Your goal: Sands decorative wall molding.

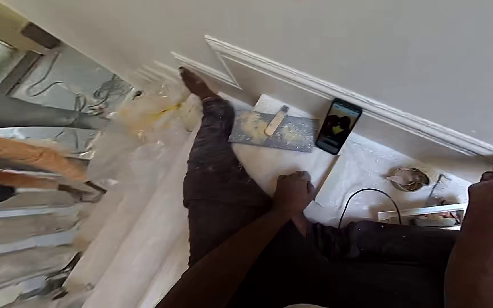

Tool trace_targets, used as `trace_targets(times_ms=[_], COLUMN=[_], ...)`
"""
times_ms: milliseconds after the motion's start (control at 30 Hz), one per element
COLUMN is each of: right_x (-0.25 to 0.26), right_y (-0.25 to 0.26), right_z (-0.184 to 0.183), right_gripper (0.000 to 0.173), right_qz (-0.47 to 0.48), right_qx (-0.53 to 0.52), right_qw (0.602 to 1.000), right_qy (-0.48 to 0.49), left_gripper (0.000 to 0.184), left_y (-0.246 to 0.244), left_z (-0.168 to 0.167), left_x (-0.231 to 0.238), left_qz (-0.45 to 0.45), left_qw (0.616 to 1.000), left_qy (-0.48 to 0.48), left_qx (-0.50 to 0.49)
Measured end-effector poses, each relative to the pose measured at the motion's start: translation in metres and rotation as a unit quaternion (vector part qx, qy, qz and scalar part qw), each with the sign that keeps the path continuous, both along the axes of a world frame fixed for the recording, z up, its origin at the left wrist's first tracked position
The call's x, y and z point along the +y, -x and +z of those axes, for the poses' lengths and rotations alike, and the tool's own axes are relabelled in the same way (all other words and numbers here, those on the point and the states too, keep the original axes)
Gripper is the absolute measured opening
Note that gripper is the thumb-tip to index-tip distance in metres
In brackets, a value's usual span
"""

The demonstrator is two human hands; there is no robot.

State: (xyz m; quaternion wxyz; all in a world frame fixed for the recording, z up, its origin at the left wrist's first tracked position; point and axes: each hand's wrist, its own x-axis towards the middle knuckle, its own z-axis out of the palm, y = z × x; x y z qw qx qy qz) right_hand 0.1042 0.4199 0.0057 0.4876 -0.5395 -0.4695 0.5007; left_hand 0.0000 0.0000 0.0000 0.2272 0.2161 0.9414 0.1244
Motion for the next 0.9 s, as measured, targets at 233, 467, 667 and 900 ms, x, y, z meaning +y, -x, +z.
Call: trace_targets(times_ms=[233,467,667,900], right_x=[-0.085,-0.018,-0.081,0.003], right_y=[0.046,0.004,0.043,-0.008], right_z=[0.027,0.020,0.029,0.007], right_gripper=[0.047,0.038,0.047,0.039], right_qz=[0.054,-0.012,0.053,-0.010], right_qx=[-0.087,-0.043,-0.076,-0.089], right_qw=[0.995,0.999,0.996,0.996], right_qy=[-0.017,0.022,-0.010,0.011], left_gripper=[0.026,0.024,0.024,0.024], left_y=[-0.001,-0.003,-0.001,-0.002], left_z=[-0.002,0.003,0.002,0.001], left_x=[0.006,0.002,0.006,0.002], left_qz=[-0.013,0.007,-0.005,0.005], left_qw=[0.999,1.000,0.999,1.000], left_qy=[0.028,0.023,0.032,0.014], left_qx=[0.008,0.011,0.001,0.011])
